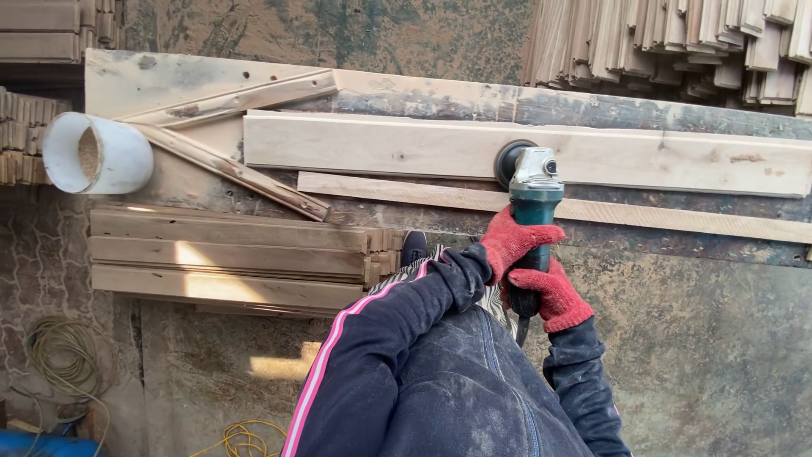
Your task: Sanding wooden planks using a power angle grinder followed by manual sanding with a block.
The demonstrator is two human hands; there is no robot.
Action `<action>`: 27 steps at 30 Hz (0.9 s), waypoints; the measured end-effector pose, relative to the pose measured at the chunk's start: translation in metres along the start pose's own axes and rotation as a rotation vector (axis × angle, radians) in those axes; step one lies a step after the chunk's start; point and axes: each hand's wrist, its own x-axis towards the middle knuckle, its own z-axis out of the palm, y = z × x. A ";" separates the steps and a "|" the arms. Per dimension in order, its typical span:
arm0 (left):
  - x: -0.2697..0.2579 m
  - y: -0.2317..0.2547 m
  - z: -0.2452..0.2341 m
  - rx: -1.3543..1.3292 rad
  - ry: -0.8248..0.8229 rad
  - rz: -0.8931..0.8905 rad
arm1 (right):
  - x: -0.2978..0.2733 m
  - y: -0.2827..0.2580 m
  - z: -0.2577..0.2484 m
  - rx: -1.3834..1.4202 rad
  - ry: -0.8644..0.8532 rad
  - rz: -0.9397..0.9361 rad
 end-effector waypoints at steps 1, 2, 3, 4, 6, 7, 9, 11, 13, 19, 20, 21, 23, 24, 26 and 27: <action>-0.002 -0.001 -0.007 -0.003 0.004 0.004 | -0.001 -0.002 0.008 -0.003 -0.005 -0.001; -0.003 -0.003 -0.014 -0.043 0.027 0.003 | -0.002 -0.004 0.016 -0.023 -0.018 -0.002; -0.005 -0.005 -0.020 -0.082 0.050 0.003 | -0.003 -0.006 0.022 -0.043 -0.030 -0.003; -0.003 -0.009 -0.028 -0.082 0.052 0.004 | -0.007 -0.010 0.032 -0.043 -0.032 -0.002; 0.003 -0.016 -0.042 -0.079 0.098 0.002 | -0.014 -0.021 0.048 -0.096 -0.067 0.020; -0.001 -0.014 -0.048 -0.078 0.099 0.004 | -0.004 -0.013 0.046 -0.095 -0.068 0.019; -0.006 -0.010 -0.058 -0.169 0.158 0.034 | 0.017 0.002 0.042 -0.105 -0.157 0.090; -0.010 -0.008 -0.070 -0.206 0.189 0.030 | 0.027 0.007 0.045 -0.111 -0.189 0.090; -0.007 -0.011 -0.076 -0.243 0.219 0.025 | 0.033 0.005 0.046 -0.119 -0.221 0.091; 0.014 -0.015 -0.038 -0.262 0.209 0.044 | 0.034 -0.018 0.016 -0.130 -0.223 0.107; 0.011 -0.008 -0.022 -0.224 0.182 0.052 | 0.030 -0.024 0.008 -0.117 -0.176 0.083; 0.009 -0.001 -0.006 -0.186 0.154 0.060 | 0.027 -0.029 -0.001 -0.103 -0.128 0.058; 0.016 -0.001 0.025 -0.203 0.113 0.051 | 0.020 -0.041 -0.020 -0.089 -0.082 0.049; 0.020 0.000 0.041 -0.216 0.069 0.045 | 0.016 -0.048 -0.029 -0.072 -0.035 0.037; 0.023 0.006 0.063 -0.173 0.035 0.039 | 0.013 -0.056 -0.047 -0.060 -0.008 0.029; 0.025 0.009 0.073 -0.128 0.002 0.037 | 0.012 -0.061 -0.056 -0.047 0.017 0.019</action>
